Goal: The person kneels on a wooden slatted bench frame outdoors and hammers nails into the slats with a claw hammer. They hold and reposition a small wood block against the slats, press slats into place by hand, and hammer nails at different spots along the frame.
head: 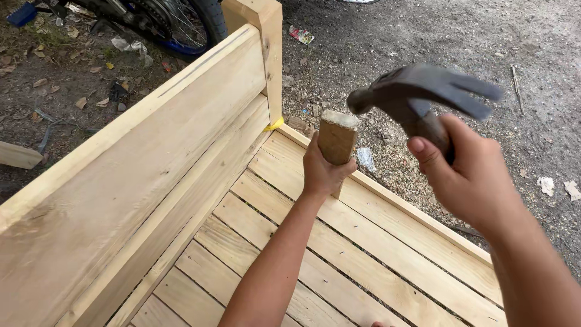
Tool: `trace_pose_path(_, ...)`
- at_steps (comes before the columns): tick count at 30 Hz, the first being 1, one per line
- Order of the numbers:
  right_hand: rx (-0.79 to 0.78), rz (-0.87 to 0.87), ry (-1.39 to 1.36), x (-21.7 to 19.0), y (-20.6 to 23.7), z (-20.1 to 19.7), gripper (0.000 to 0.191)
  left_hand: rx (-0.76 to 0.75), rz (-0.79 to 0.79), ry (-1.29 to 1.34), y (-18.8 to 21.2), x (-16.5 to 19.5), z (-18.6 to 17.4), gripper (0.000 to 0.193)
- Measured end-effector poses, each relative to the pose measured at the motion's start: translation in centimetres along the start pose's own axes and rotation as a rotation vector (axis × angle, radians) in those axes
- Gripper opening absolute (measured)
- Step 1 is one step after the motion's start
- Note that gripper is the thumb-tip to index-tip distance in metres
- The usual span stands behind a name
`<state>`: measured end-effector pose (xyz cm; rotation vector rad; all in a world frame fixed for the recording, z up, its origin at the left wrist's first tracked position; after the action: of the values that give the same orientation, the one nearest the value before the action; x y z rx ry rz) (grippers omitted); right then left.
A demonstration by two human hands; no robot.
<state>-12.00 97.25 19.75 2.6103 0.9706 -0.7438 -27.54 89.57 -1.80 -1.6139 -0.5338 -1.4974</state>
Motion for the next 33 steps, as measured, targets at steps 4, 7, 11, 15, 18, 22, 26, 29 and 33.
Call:
trace_pose_path(4,0.055,-0.127,0.066,-2.7,-0.1,-1.2,0.034,0.034,0.020,0.018,0.2,-0.4,-0.1,0.058)
trace_pose_path(7,-0.152,0.045,0.328,-1.9,-1.3,1.6,0.034,0.053,0.018,-0.055,0.7,-0.5,-0.2,0.058)
trace_pose_path(11,-0.117,0.066,0.201,-0.1,-1.3,1.3,0.034,0.028,-0.003,-0.085,1.4,-0.7,0.0,0.053)
trace_pose_path(15,0.062,-0.089,0.007,2.0,-0.3,-0.9,0.030,0.017,0.002,-0.090,1.6,-1.2,0.0,0.054)
trace_pose_path(18,-0.016,-0.105,-0.230,4.2,-0.3,1.3,0.031,0.041,0.019,-0.116,1.7,-1.4,0.0,0.056)
trace_pose_path(22,-0.045,-0.084,-0.625,8.0,-0.8,6.2,0.027,0.050,0.016,-0.148,1.7,-1.7,-0.1,0.057)
trace_pose_path(26,0.102,0.089,-0.599,14.5,-2.8,12.1,0.025,0.018,0.051,-0.184,2.2,-1.5,-0.4,0.066)
trace_pose_path(29,0.175,0.094,-0.133,19.4,-2.7,14.2,0.030,-0.029,-0.028,-0.138,2.9,-2.4,-0.5,0.073)
trace_pose_path(33,0.129,-0.097,0.102,23.9,1.4,16.6,0.046,-0.178,-0.054,-0.110,3.2,-4.5,-1.2,0.084)
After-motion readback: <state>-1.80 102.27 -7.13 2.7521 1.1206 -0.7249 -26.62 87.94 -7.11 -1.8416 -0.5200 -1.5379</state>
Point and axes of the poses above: each hand's wrist, its own y-axis away from the middle knuckle, its own z-axis out of the palm, x = y × z, the point moved 7 cm from there along -y, towards the middle knuckle, and after that the axes turned 3 degrees about z, right-handed, at the moved point
